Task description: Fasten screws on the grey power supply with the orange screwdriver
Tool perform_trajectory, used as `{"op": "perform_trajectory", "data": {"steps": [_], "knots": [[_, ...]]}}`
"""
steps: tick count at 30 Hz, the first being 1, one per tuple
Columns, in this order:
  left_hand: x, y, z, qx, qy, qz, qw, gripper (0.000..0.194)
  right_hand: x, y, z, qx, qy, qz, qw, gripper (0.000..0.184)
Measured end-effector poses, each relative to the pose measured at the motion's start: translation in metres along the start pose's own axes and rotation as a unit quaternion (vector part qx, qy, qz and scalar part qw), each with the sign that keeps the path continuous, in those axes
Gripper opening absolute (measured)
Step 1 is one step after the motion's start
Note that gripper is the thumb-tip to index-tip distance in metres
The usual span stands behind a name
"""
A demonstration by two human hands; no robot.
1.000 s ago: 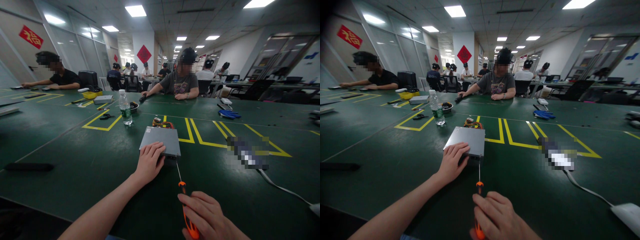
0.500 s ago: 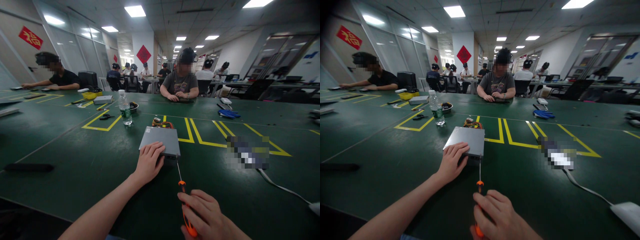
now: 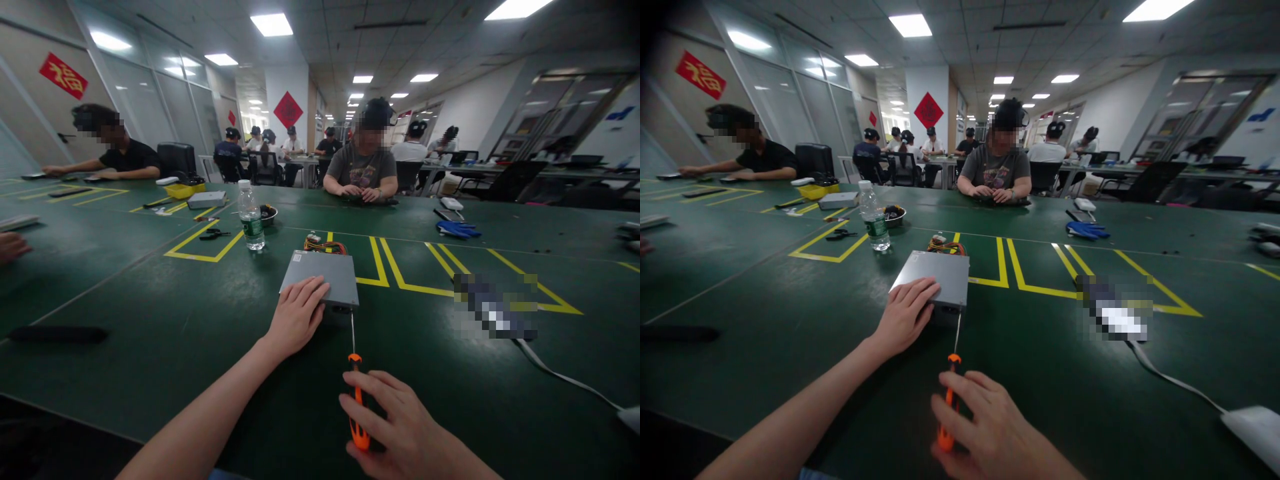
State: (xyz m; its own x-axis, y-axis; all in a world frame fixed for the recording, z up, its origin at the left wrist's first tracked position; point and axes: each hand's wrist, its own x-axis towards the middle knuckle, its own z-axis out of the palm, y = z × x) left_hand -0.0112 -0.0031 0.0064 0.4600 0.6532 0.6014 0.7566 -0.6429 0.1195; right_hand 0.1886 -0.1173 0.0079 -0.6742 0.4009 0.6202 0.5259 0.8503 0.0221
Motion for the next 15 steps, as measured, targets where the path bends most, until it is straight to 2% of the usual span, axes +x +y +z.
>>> {"op": "perform_trajectory", "data": {"steps": [3, 10, 15], "knots": [[0.001, -0.002, 0.002, 0.008, 0.002, 0.007, 1.0, 0.039, 0.001, 0.002, 0.001, -0.015, 0.013, -0.012, 1.0, 0.028], [0.002, -0.002, 0.005, 0.012, 0.012, 0.004, 1.0, 0.035, 0.002, 0.001, 0.011, -0.067, 0.1, 0.001, 0.993, 0.017], [0.004, 0.004, 0.001, 0.007, 0.015, -0.019, 1.0, 0.031, 0.002, -0.002, 0.008, -0.103, 0.079, 0.013, 0.991, 0.009]]}}
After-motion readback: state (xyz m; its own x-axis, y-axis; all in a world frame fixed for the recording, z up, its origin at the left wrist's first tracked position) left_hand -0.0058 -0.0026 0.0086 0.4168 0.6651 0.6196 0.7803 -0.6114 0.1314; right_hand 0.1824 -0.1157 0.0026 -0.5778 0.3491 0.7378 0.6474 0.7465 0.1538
